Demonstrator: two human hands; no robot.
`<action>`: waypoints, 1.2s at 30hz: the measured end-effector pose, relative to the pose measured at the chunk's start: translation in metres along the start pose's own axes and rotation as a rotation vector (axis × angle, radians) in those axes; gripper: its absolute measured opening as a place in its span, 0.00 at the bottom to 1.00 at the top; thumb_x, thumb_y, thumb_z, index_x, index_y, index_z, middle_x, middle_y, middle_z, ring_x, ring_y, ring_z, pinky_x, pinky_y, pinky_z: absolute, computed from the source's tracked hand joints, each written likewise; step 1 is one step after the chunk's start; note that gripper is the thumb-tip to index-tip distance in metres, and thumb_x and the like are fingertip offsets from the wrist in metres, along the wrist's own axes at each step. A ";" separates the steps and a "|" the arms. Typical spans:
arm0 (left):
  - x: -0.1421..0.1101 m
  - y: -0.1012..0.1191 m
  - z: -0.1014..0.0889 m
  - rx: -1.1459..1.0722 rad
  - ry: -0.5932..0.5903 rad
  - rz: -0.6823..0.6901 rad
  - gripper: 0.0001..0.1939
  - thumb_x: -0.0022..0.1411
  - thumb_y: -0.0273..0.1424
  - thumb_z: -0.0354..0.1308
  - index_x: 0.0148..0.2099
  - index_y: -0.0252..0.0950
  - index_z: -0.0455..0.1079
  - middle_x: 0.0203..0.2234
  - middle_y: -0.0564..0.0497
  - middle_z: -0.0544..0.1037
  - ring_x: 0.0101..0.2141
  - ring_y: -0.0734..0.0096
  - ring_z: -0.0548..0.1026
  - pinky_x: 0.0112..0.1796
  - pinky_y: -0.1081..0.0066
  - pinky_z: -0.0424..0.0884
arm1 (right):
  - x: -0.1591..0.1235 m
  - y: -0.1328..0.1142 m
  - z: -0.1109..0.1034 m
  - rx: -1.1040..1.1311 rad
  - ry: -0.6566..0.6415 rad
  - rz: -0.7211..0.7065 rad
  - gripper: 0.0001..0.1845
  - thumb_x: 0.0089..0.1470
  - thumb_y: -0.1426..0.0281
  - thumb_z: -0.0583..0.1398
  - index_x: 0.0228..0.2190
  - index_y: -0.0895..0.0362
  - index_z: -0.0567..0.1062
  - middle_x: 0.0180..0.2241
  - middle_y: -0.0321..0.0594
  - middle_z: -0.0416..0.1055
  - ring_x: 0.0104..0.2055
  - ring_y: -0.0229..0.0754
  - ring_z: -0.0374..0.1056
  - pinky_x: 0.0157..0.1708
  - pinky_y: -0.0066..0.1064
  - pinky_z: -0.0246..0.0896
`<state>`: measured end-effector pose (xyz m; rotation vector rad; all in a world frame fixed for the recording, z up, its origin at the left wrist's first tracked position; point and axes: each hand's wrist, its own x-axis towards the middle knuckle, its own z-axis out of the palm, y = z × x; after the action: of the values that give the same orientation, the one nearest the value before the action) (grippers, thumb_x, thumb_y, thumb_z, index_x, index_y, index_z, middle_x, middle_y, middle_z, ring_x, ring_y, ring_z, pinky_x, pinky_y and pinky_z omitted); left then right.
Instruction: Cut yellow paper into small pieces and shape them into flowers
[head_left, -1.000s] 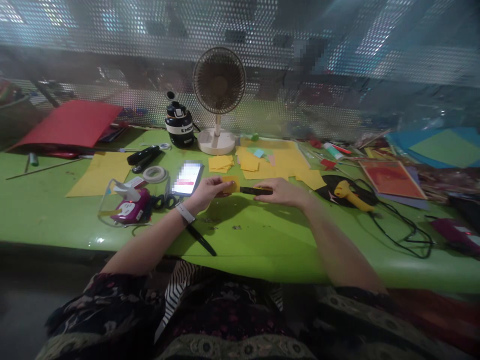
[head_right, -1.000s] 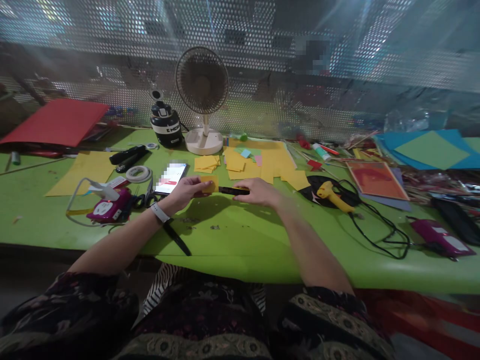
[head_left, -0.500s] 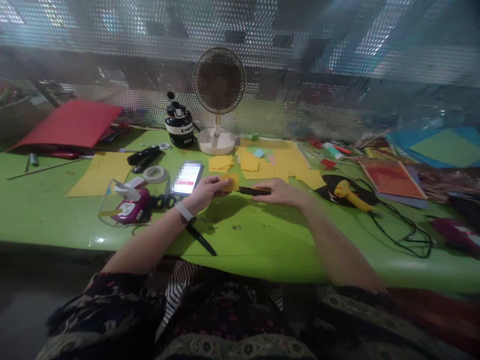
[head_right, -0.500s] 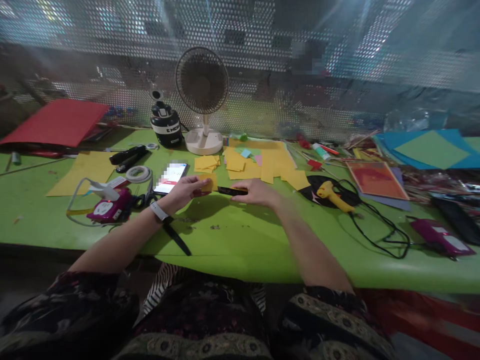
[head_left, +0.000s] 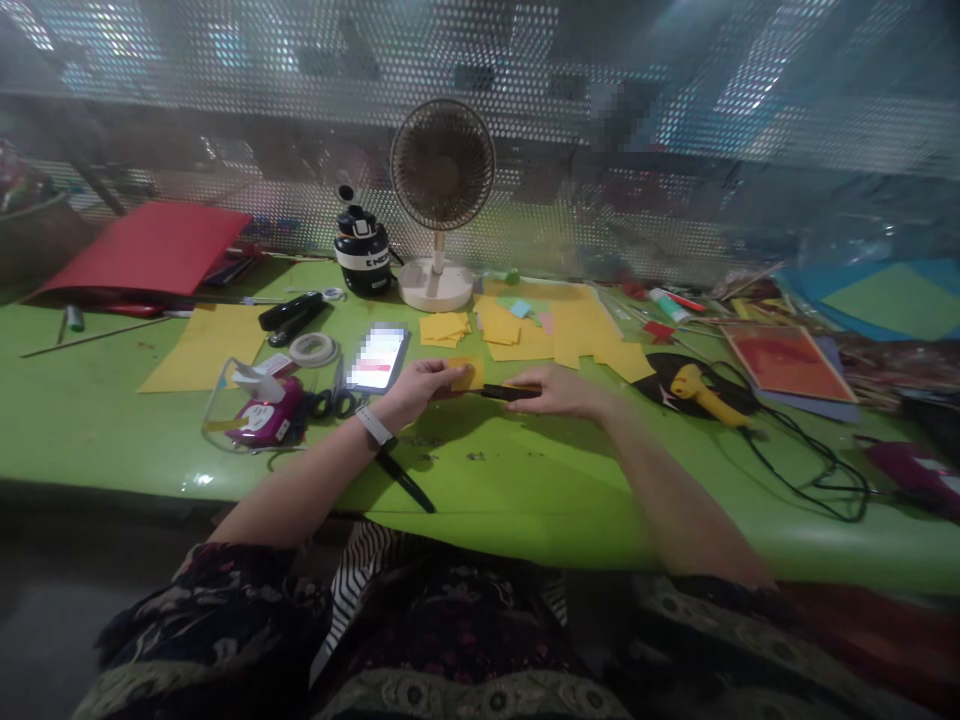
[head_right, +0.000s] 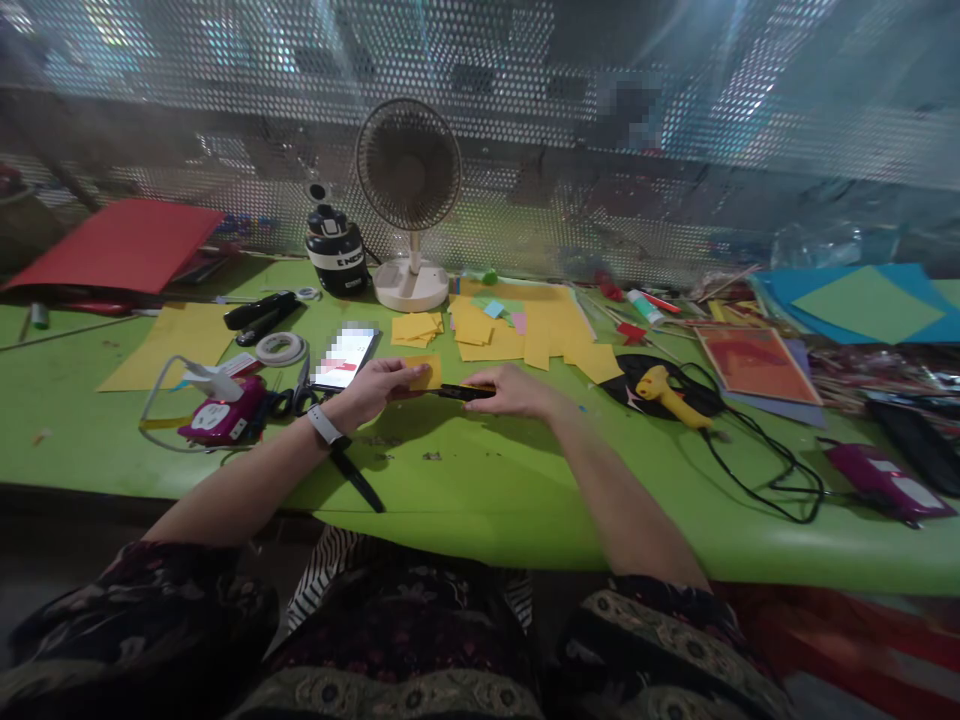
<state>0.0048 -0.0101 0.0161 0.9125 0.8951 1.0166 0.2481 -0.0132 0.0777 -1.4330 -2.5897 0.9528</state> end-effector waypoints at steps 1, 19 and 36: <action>0.000 0.000 0.000 0.001 -0.002 0.000 0.19 0.40 0.37 0.75 0.24 0.32 0.69 0.30 0.49 0.79 0.32 0.74 0.76 0.39 0.68 0.75 | 0.000 0.000 0.000 0.001 -0.005 0.002 0.25 0.53 0.55 0.61 0.48 0.55 0.79 0.41 0.42 0.78 0.38 0.44 0.70 0.35 0.32 0.59; 0.002 0.005 -0.006 0.016 -0.020 0.027 0.19 0.46 0.38 0.73 0.29 0.32 0.67 0.29 0.53 0.76 0.32 0.73 0.78 0.40 0.67 0.77 | 0.007 -0.006 0.014 0.030 -0.061 -0.064 0.26 0.51 0.47 0.61 0.40 0.55 0.79 0.42 0.44 0.77 0.41 0.47 0.71 0.38 0.35 0.64; 0.001 -0.006 -0.001 0.231 -0.060 0.037 0.21 0.55 0.43 0.67 0.44 0.32 0.72 0.33 0.43 0.82 0.31 0.70 0.80 0.37 0.68 0.76 | 0.092 0.045 -0.039 0.134 0.441 0.371 0.20 0.62 0.56 0.57 0.27 0.58 0.68 0.27 0.44 0.75 0.26 0.35 0.70 0.26 0.24 0.60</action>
<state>0.0058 -0.0107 0.0106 1.1511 0.9615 0.9244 0.2416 0.0948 0.0627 -1.8695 -1.9554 0.7126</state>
